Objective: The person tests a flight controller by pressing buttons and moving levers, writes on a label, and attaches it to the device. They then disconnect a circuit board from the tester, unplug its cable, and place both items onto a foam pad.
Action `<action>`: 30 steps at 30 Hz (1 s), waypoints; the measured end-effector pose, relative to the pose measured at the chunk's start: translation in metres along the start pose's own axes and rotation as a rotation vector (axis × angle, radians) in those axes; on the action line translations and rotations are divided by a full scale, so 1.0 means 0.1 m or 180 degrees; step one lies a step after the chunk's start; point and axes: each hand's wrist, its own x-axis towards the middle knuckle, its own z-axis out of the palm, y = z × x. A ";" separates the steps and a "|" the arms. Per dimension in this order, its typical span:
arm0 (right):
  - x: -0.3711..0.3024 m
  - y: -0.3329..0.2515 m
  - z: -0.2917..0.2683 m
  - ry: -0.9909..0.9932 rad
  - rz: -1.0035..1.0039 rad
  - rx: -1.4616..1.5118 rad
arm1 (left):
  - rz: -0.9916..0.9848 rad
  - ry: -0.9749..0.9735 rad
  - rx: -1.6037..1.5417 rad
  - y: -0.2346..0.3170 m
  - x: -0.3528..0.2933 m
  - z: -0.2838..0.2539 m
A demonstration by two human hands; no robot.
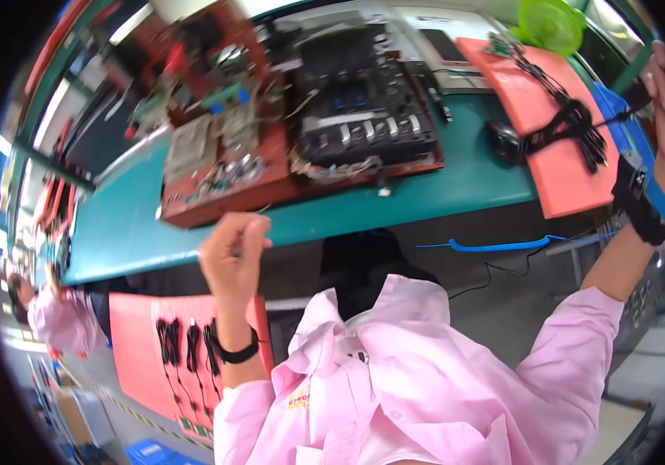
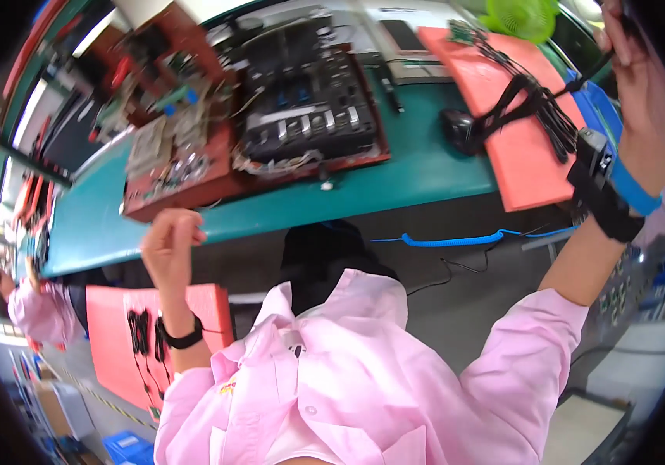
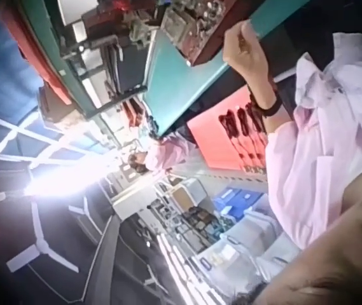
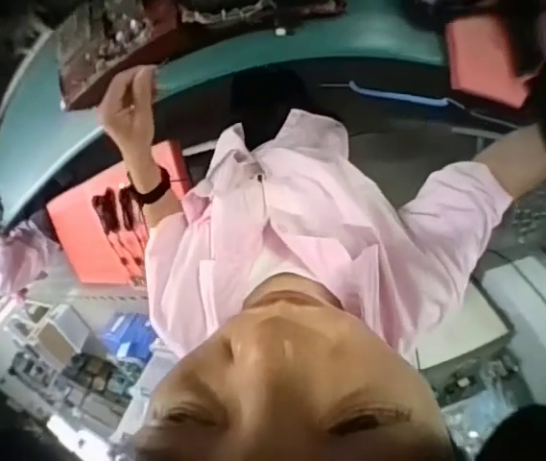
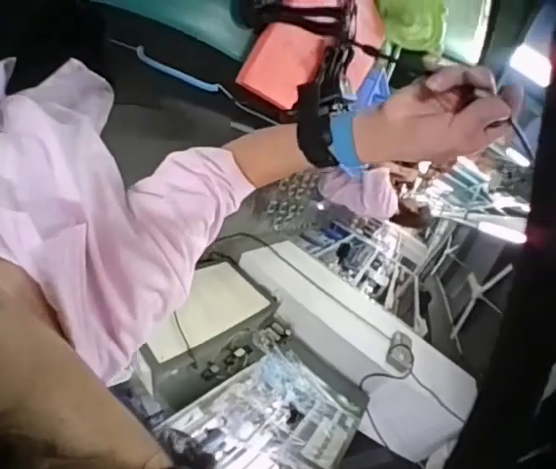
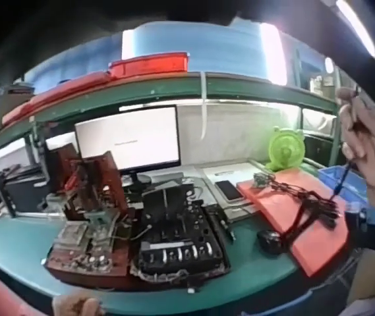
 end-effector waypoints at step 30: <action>-1.10 0.70 3.43 -0.2147 0.1143 0.1387 | -0.0999 -0.1831 0.1600 0.11 0.13 -1.34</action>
